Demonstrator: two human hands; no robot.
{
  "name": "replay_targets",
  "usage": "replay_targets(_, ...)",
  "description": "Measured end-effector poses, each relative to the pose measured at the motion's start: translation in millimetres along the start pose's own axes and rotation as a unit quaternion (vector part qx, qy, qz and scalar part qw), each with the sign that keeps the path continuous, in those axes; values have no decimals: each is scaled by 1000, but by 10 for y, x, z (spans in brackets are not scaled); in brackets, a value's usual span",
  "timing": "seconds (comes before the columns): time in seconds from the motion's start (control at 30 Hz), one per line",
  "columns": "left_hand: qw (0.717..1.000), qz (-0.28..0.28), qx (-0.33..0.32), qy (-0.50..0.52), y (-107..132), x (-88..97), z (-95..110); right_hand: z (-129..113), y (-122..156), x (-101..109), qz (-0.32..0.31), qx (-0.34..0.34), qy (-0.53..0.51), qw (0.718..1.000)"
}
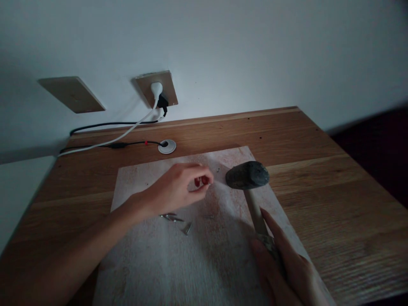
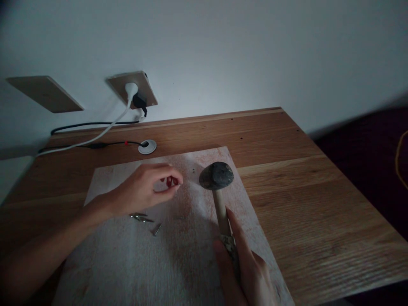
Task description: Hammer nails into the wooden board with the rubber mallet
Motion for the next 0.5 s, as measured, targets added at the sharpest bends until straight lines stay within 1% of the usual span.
replay_targets(0.1,997,72,22,21,-72,140,-160,120,11,-26,11,-33,24,999)
replay_targets(0.17,995,93,31,11,-93,159,-245,193,16,-45,16,-61,43,997)
replay_targets(0.23,994,101,39,2,-89,146,-310,187,14,-58,21,-62,45,997)
replay_targets(0.37,994,101,50,7,-47,108,-383,30,1,-38,40,-23,30,999)
replay_targets(0.5,995,91,48,17,-38,78,-397,-1,-17,-39,33,-40,51,997)
Point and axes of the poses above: each hand's wrist, its own y-axis away from the middle knuckle, its own x-axis out of the back of the hand, z = x × y, the point moved 9 cm from there along -y, towards the middle knuckle, and after that the axes turned 8 degrees about -z, right-handed, at the moved point
